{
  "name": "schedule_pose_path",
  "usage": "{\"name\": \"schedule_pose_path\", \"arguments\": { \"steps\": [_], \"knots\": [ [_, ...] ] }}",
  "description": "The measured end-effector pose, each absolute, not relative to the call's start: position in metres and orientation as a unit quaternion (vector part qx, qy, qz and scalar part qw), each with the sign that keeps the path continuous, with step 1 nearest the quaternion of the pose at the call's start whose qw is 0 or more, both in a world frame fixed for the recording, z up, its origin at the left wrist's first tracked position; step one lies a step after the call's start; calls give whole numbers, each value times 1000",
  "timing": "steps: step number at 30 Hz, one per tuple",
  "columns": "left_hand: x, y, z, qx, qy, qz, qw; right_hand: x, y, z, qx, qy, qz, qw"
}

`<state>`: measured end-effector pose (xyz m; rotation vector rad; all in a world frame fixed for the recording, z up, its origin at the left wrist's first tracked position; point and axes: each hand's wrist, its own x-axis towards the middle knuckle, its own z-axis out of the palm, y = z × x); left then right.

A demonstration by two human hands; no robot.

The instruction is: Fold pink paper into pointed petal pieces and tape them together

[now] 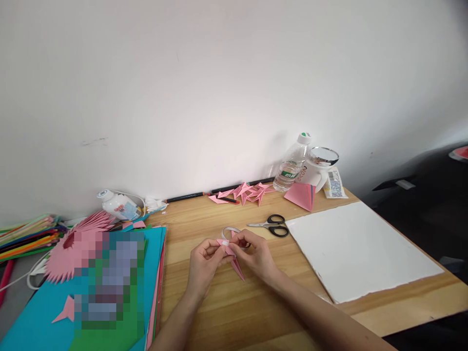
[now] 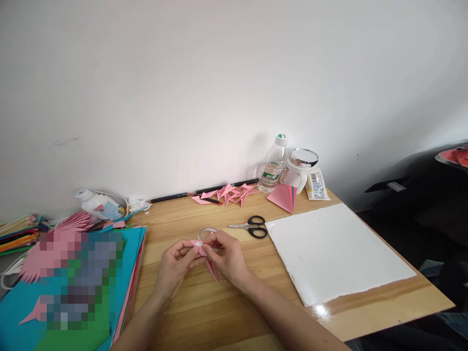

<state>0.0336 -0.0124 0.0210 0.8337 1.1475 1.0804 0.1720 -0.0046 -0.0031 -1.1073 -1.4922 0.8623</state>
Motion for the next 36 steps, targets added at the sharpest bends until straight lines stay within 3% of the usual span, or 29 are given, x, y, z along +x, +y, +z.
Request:
{"name": "schedule_pose_path", "arguments": {
  "steps": [36],
  "knots": [
    [33, -12, 15, 358, 490, 482, 632, 171, -5, -4, -475, -617, 352, 519]
  ]
}}
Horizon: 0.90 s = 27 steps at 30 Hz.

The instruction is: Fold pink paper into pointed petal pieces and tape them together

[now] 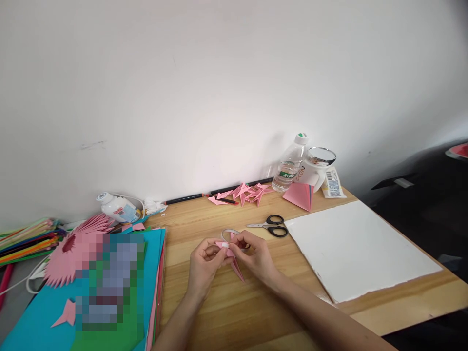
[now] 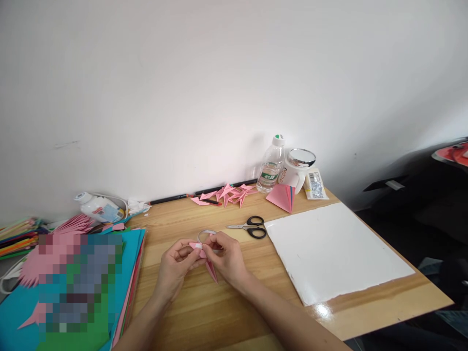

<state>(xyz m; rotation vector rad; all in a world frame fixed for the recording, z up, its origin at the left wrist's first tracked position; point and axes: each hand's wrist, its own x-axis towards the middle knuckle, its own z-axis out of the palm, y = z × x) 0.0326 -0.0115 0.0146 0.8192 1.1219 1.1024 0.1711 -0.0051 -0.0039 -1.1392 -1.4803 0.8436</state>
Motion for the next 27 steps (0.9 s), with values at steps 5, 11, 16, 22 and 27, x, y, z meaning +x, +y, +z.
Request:
{"name": "schedule_pose_path", "arguments": {
  "steps": [5, 11, 16, 22, 27],
  "knots": [
    [33, -11, 15, 362, 489, 477, 634, 172, -5, -3, -471, -617, 355, 521],
    [34, -12, 18, 362, 493, 477, 631, 172, -5, -3, -470, -619, 357, 518],
    [34, -12, 17, 364, 490, 477, 632, 172, -5, -5, -474, -617, 358, 517],
    [33, -12, 13, 370, 484, 480, 630, 172, -5, -6, -472, -625, 350, 514],
    [31, -12, 13, 378, 478, 479, 631, 173, -5, -6, -467, -637, 341, 510]
  ]
}}
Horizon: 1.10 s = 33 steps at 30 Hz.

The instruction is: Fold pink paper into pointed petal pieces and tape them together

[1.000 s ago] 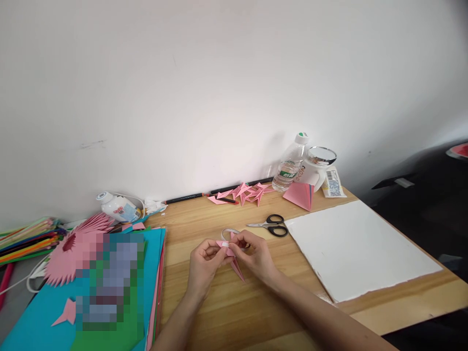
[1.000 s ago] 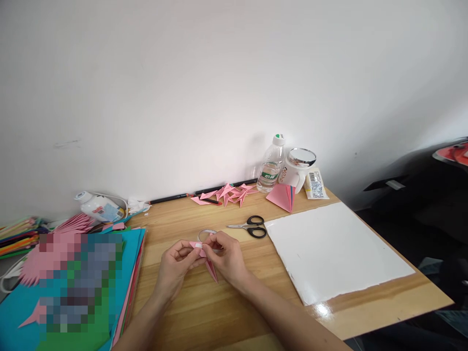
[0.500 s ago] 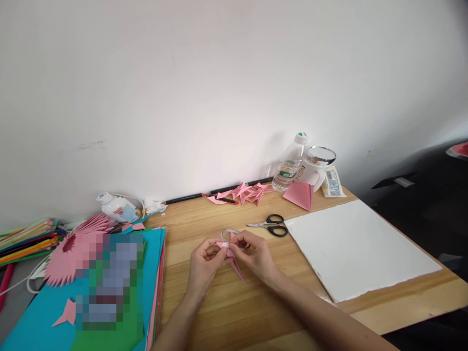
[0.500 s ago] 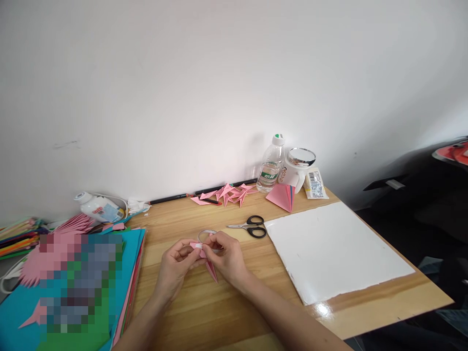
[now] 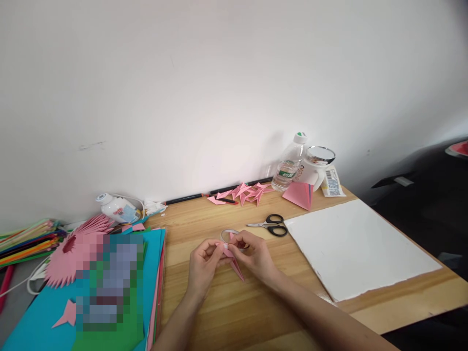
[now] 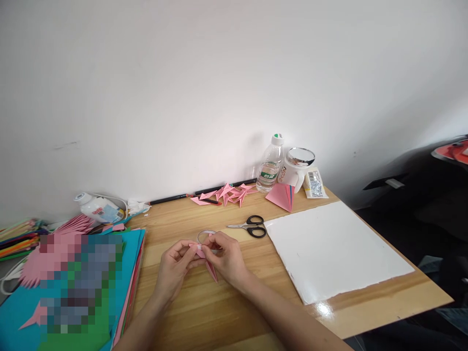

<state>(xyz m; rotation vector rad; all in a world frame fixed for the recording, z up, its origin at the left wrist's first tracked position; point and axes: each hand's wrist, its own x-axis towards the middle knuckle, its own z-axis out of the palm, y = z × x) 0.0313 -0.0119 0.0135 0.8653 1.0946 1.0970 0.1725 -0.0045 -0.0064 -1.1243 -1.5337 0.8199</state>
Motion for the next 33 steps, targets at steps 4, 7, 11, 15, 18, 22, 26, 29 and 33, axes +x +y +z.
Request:
{"name": "schedule_pose_path", "arguments": {
  "steps": [4, 7, 11, 15, 18, 22, 26, 29, 33],
  "knots": [
    [29, -10, 13, 387, 475, 473, 633, 175, -3, -2, -440, -659, 352, 499],
    [28, -9, 13, 395, 474, 471, 631, 177, -1, 1, -423, -679, 356, 483],
    [27, -9, 15, 399, 479, 470, 625, 179, 0, -1, -423, -693, 345, 471],
    [28, -9, 19, 387, 470, 464, 643, 180, 1, -3, -430, -694, 339, 467],
    [28, -9, 20, 377, 451, 461, 665, 179, 0, -2, -433, -691, 336, 471],
    [27, -8, 20, 362, 424, 451, 697, 178, 0, -1, -431, -687, 346, 472],
    [26, -8, 18, 349, 408, 430, 726, 178, -1, -1, -425, -688, 349, 474],
    [27, -9, 17, 341, 416, 434, 723, 178, -2, -3, -415, -691, 330, 492],
    [31, -10, 16, 337, 437, 455, 699, 178, -3, -8, -412, -703, 296, 498]
  ]
}}
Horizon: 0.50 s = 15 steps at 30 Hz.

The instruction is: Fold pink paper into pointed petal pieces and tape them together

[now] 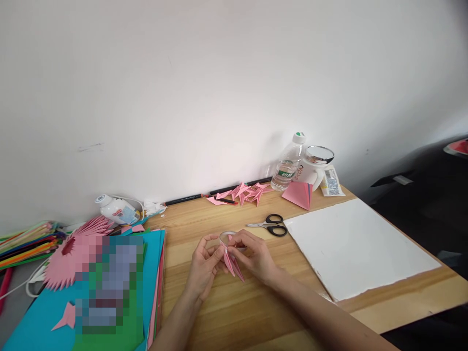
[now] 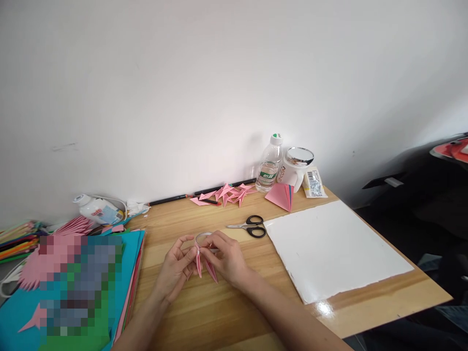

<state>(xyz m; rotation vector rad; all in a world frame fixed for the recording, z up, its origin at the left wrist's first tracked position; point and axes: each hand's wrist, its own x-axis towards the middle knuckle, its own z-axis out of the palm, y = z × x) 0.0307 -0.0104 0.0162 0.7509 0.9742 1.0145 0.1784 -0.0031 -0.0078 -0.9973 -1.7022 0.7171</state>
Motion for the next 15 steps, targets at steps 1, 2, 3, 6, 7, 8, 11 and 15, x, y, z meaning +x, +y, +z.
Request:
{"name": "schedule_pose_path", "arguments": {
  "steps": [1, 2, 3, 6, 7, 8, 11, 15],
  "knots": [
    [31, -11, 16, 344, 444, 459, 688, 178, -3, -9, -412, -709, 290, 493],
    [31, -11, 16, 356, 454, 463, 673, 178, -3, -10, -413, -714, 283, 489],
    [31, -11, 16, 369, 467, 463, 656, 178, -4, -11, -414, -718, 277, 487],
    [31, -10, 17, 417, 501, 446, 614, 177, -3, -11, -422, -714, 260, 494],
    [31, -10, 17, 436, 504, 435, 605, 177, -3, -11, -427, -708, 258, 500],
    [31, -10, 17, 459, 502, 428, 595, 178, -3, -10, -432, -701, 258, 505],
    [32, -13, 15, 548, 479, 435, 530, 178, -2, -7, -451, -678, 264, 518],
    [30, -15, 10, 661, 478, 440, 375, 178, -3, -5, -442, -673, 283, 522]
  ]
}}
